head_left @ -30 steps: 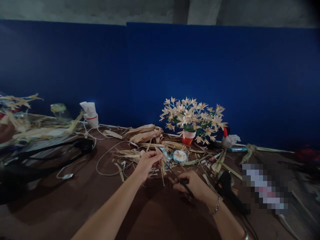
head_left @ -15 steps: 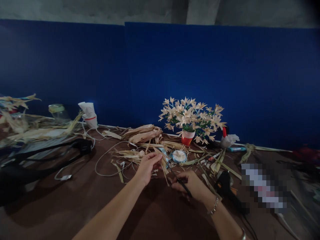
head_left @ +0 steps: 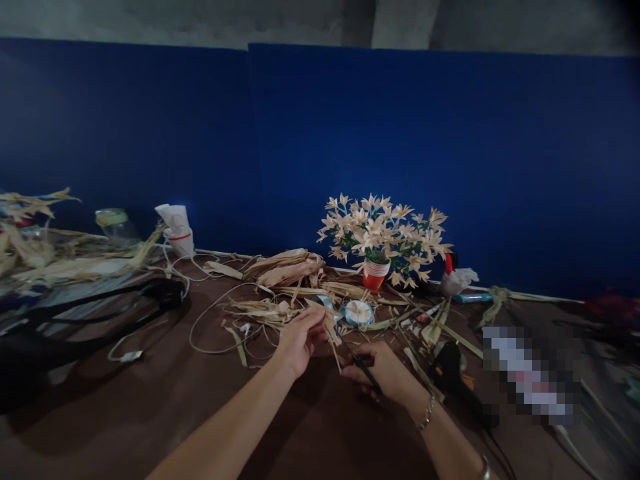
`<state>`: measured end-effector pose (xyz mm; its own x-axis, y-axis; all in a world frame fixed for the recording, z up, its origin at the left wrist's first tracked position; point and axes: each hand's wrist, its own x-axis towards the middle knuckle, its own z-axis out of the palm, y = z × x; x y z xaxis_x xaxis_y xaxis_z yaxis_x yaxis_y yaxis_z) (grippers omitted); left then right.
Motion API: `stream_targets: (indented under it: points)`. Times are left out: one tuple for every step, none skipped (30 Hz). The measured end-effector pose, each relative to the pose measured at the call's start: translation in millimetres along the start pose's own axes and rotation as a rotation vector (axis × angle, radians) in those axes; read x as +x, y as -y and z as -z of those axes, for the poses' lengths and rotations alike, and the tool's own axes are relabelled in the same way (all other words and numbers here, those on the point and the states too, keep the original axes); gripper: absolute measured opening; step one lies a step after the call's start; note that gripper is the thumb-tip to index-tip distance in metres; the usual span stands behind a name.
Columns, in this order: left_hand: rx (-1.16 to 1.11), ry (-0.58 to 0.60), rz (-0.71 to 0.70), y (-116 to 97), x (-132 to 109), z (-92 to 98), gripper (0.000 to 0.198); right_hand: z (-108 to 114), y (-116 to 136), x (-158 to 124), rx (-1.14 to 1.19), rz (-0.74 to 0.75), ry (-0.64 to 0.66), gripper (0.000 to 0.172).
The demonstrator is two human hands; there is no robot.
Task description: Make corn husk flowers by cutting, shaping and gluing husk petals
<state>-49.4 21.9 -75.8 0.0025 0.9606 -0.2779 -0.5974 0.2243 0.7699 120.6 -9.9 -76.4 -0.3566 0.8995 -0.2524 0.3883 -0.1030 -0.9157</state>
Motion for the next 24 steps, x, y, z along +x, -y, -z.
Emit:
stream_targets:
  points:
    - [-0.029, -0.015, 0.024, 1, 1, 0.5, 0.007, 0, -1, 0, 0.005, 0.002, 0.006, 0.036]
    - [-0.055, -0.028, 0.05, 1, 2, 0.8, 0.005, 0, -2, 1, 0.013, 0.004, 0.014, 0.036]
    - [-0.076, -0.037, 0.073, 2, 2, 0.7, 0.005, 0, -3, 2, 0.022, 0.004, 0.021, 0.037]
    - [-0.089, -0.044, 0.091, 2, 2, 0.5, 0.005, 0, -4, 2, 0.029, 0.002, 0.024, 0.037]
    - [-0.096, -0.048, 0.103, 1, 2, 0.0, 0.007, 1, -5, 3, 0.036, -0.002, 0.027, 0.037]
    - [-0.098, -0.05, 0.11, 1, 1, -0.6, 0.008, 1, -6, 3, 0.041, -0.006, 0.028, 0.037]
    - [-0.096, -0.046, 0.115, 0, 1, -1.1, 0.008, 1, -6, 3, 0.044, -0.014, 0.031, 0.036]
    - [-0.091, -0.042, 0.117, 0, 1, -1.5, 0.009, 2, -5, 2, 0.048, -0.021, 0.036, 0.036]
    - [-0.084, -0.037, 0.118, -1, 0, -1.8, 0.008, 2, -4, 2, 0.05, -0.024, 0.038, 0.035]
    - [-0.077, -0.029, 0.117, -1, 0, -1.9, 0.008, 2, -2, 1, 0.048, -0.028, 0.035, 0.034]
    - [-0.071, -0.026, 0.111, -1, 0, -1.9, 0.007, 2, -1, 0, 0.041, -0.031, 0.024, 0.033]
    - [-0.069, -0.026, 0.103, -1, -1, -1.7, 0.006, 1, 1, 0, 0.029, -0.033, 0.011, 0.031]
    - [-0.072, -0.03, 0.094, -1, -1, -1.7, 0.005, 0, 3, -1, 0.014, -0.038, -0.008, 0.029]
    - [-0.081, -0.033, 0.089, 0, -2, -1.7, 0.005, -1, 4, -2, -0.001, -0.046, -0.029, 0.027]
    - [-0.096, -0.034, 0.087, 1, -2, -1.8, 0.004, -3, 5, -2, -0.01, -0.054, -0.048, 0.026]
    - [-0.118, -0.038, 0.094, 2, -3, -2.2, 0.004, -4, 6, -2, -0.014, -0.058, -0.064, 0.025]
    - [-0.144, -0.044, 0.106, 3, -4, -2.7, 0.004, -5, 6, -1, -0.016, -0.055, -0.077, 0.025]
    - [-0.171, -0.051, 0.118, 4, -5, -3.3, 0.003, -6, 6, -1, -0.019, -0.047, -0.085, 0.026]
    - [-0.197, -0.062, 0.13, 5, -5, -3.9, 0.003, -7, 6, -1, -0.021, -0.034, -0.09, 0.026]
    - [-0.219, -0.073, 0.138, 5, -6, -4.4, 0.004, -8, 5, 0, -0.025, -0.019, -0.088, 0.027]
    - [-0.234, -0.082, 0.144, 6, -6, -4.9, 0.004, -8, 4, 1, -0.031, -0.004, -0.087, 0.027]
    - [-0.242, -0.09, 0.148, 7, -6, -5.1, 0.005, -8, 3, 1, -0.04, 0.009, -0.088, 0.027]
    - [-0.245, -0.099, 0.151, 8, -6, -5.2, 0.005, -7, 2, 2, -0.05, 0.023, -0.09, 0.026]
    - [-0.243, -0.108, 0.156, 8, -6, -5.1, 0.004, -7, 1, 2, -0.06, 0.036, -0.091, 0.025]
